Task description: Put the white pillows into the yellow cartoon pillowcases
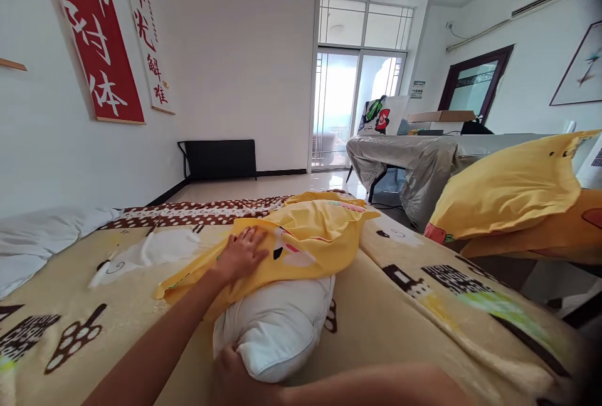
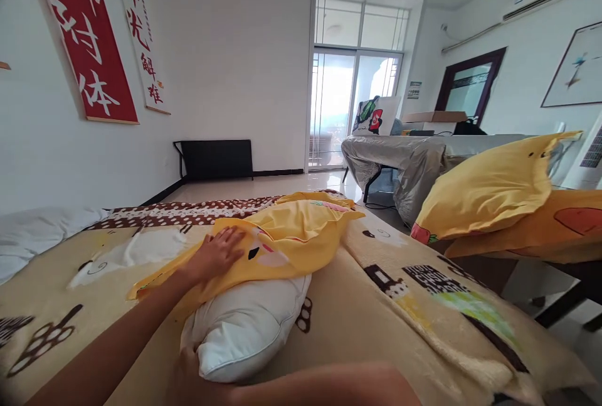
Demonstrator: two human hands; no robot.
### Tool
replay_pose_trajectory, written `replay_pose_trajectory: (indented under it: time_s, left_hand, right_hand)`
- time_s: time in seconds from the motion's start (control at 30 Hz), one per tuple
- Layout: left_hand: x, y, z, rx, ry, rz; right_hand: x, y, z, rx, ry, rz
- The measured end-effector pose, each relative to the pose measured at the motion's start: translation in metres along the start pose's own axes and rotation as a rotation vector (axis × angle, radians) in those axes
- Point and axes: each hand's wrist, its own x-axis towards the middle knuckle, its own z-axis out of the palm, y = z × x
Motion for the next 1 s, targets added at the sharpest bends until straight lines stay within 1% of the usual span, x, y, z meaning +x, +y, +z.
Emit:
replay_pose_trajectory:
  time_s: [0.07,0.13,0.17,0.23,0.27,0.3,0.37,0.4,0.43,0.5,0.57,0.63,0.67,0.73,0.8,0.87,0.93,1.0]
  left_hand:
    - [0.007,-0.020,0.005,-0.022,-0.002,-0.110]
    - [0.011,-0.038,0.009,-0.048,-0.001,-0.174]
    - [0.012,-0.044,0.010,-0.060,0.006,-0.192]
    - [0.014,-0.052,0.011,-0.076,0.033,-0.195]
    - [0.015,-0.052,0.010,-0.080,0.049,-0.186]
    - [0.016,-0.051,0.008,-0.081,0.066,-0.174]
    - [0.019,-0.047,0.000,-0.074,0.110,-0.154]
    - [0.021,-0.044,-0.005,-0.068,0.143,-0.152]
    - [0.022,-0.043,-0.011,-0.061,0.183,-0.158]
    - [0.024,-0.044,-0.022,-0.048,0.274,-0.191]
    - [0.025,-0.054,-0.031,-0.048,0.361,-0.258]
    - [0.023,-0.073,-0.033,-0.074,0.427,-0.357]
    - [0.022,-0.086,-0.031,-0.100,0.447,-0.415]
    - [0.018,-0.113,-0.021,-0.168,0.458,-0.538]
    - [0.013,-0.137,-0.005,-0.256,0.424,-0.631]
    - [0.008,-0.156,0.016,-0.350,0.365,-0.660]
    - [0.005,-0.170,0.036,-0.422,0.310,-0.643]
    - [0.004,-0.181,0.051,-0.454,0.284,-0.613]
  right_hand:
    - [-0.019,0.004,-0.020,-0.025,0.074,-0.089]
    - [-0.040,0.012,-0.040,-0.054,0.177,-0.056]
    - [-0.051,0.017,-0.049,-0.078,0.247,-0.009]
    - [-0.072,0.029,-0.064,-0.098,0.374,0.146]
    - [-0.082,0.035,-0.069,-0.085,0.393,0.232]
    - [-0.093,0.041,-0.071,-0.052,0.370,0.320]
    - [-0.113,0.049,-0.069,0.018,0.300,0.462]
    - [-0.123,0.051,-0.065,0.036,0.282,0.518]
    - [-0.131,0.051,-0.060,0.040,0.292,0.549]
    - [-0.144,0.051,-0.049,0.030,0.325,0.549]
    - [-0.149,0.053,-0.042,0.021,0.295,0.505]
    - [-0.145,0.060,-0.039,0.014,0.260,0.462]
    - [-0.141,0.065,-0.039,0.013,0.258,0.447]
    - [-0.126,0.077,-0.041,0.013,0.293,0.428]
    - [-0.106,0.093,-0.041,0.024,0.355,0.447]
    - [-0.080,0.111,-0.041,0.060,0.405,0.459]
    - [-0.050,0.132,-0.039,0.139,0.446,0.444]
    - [-0.019,0.152,-0.036,0.246,0.491,0.441]
